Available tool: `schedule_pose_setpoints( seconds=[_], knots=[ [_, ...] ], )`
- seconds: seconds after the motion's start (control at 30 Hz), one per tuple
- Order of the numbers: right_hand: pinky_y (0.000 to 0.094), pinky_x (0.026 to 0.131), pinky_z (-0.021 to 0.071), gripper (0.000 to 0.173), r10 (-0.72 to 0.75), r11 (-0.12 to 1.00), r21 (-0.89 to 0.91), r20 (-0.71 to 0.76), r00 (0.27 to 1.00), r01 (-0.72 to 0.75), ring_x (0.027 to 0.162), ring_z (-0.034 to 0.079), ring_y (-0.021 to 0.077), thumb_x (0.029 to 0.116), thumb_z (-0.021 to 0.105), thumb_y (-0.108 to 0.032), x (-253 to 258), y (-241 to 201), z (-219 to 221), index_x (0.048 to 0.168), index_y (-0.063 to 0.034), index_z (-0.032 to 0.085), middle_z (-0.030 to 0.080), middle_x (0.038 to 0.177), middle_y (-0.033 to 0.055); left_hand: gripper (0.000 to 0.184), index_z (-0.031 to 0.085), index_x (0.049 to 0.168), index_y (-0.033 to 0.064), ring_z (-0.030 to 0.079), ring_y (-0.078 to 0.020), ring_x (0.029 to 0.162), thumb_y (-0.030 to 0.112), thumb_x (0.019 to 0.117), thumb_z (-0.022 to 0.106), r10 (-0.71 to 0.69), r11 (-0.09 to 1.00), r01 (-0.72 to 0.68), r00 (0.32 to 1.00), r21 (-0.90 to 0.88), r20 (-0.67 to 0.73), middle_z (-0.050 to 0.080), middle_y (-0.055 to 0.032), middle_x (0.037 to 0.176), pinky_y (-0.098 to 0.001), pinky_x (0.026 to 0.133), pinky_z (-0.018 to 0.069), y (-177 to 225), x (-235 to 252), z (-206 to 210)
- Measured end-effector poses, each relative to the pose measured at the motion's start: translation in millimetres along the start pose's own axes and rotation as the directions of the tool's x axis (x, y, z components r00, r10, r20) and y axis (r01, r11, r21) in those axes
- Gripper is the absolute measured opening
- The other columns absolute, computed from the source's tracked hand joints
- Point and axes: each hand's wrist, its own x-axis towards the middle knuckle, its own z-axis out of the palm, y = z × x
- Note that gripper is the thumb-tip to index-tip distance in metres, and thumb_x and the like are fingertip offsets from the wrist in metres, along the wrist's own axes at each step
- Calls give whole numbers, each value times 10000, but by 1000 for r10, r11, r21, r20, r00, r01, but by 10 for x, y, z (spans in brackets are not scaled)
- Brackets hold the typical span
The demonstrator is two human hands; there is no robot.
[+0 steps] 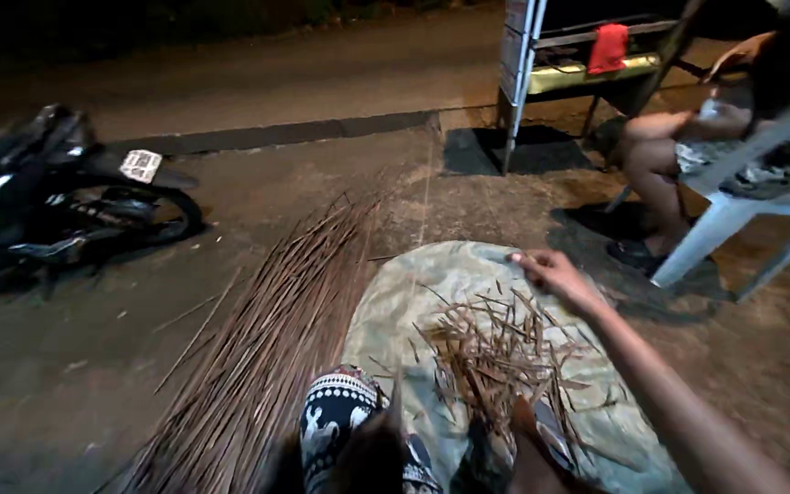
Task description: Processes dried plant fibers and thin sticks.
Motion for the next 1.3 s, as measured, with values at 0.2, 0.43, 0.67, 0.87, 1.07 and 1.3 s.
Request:
schedule_pose_setpoints(
  seconds=[0.2, 0.43, 0.67, 0.87, 1.07, 1.3],
  knots=[
    [180, 458, 374, 233, -1, 976, 207, 302, 953, -64, 480, 445, 9, 1059, 540, -223, -301, -337, 714, 1017, -31, 665, 535, 623, -60, 277, 595, 1112, 56, 562, -45, 588, 177, 1116, 347, 35, 995, -27, 995, -98, 91, 556, 62, 705, -212, 604, 531, 325, 1215, 435],
    [165, 428, 355, 230, 13, 983, 184, 2, 1000, -13, 441, 435, -3, 1066, 493, -93, -114, -153, 395, 919, -3, 645, 562, 587, -43, 409, 594, 1065, 56, 576, -42, 541, 270, 1136, 253, 2, 995, 22, 972, -98, 234, 580, 56, 657, -200, 541, 528, 28, 1571, 629],
    [587, 787, 518, 254, -88, 777, -599, 205, 975, 196, 830, 678, 395, 1005, 531, -108, -240, -170, 629, 1157, 47, 664, 683, 876, 225, 418, 505, 893, 104, 341, 7, 372, 284, 1143, 222, -33, 924, 90, 987, -372, 158, 379, 84, 516, -124, 381, 333, -42, 1689, 646],
    [607, 767, 538, 208, -98, 608, -739, 292, 952, 289, 868, 706, 455, 1010, 540, -96, -302, -157, 714, 1113, 41, 658, 707, 916, 249, 404, 485, 882, 119, 330, 9, 364, 264, 1142, 212, -22, 878, 111, 981, -465, 193, 358, 94, 501, -127, 392, 348, -40, 1685, 610],
    [629, 835, 525, 290, 34, 530, -842, 141, 989, 102, 968, 699, 483, 1038, 514, -99, -226, -82, 559, 1288, 9, 616, 713, 1042, 269, 403, 485, 869, 116, 312, 18, 358, 255, 1143, 224, -74, 890, 189, 957, -415, 279, 353, 93, 508, -113, 374, 322, -72, 1658, 646],
    [622, 741, 546, 282, -92, 449, -894, -49, 995, -2, 880, 714, 484, 1054, 458, -84, -134, 184, 400, 1240, 7, 649, 722, 1012, 265, 410, 482, 871, 123, 333, 8, 361, 280, 1144, 218, -87, 861, 241, 937, -447, 338, 352, 90, 503, -120, 388, 349, -141, 1703, 725]
  ],
)
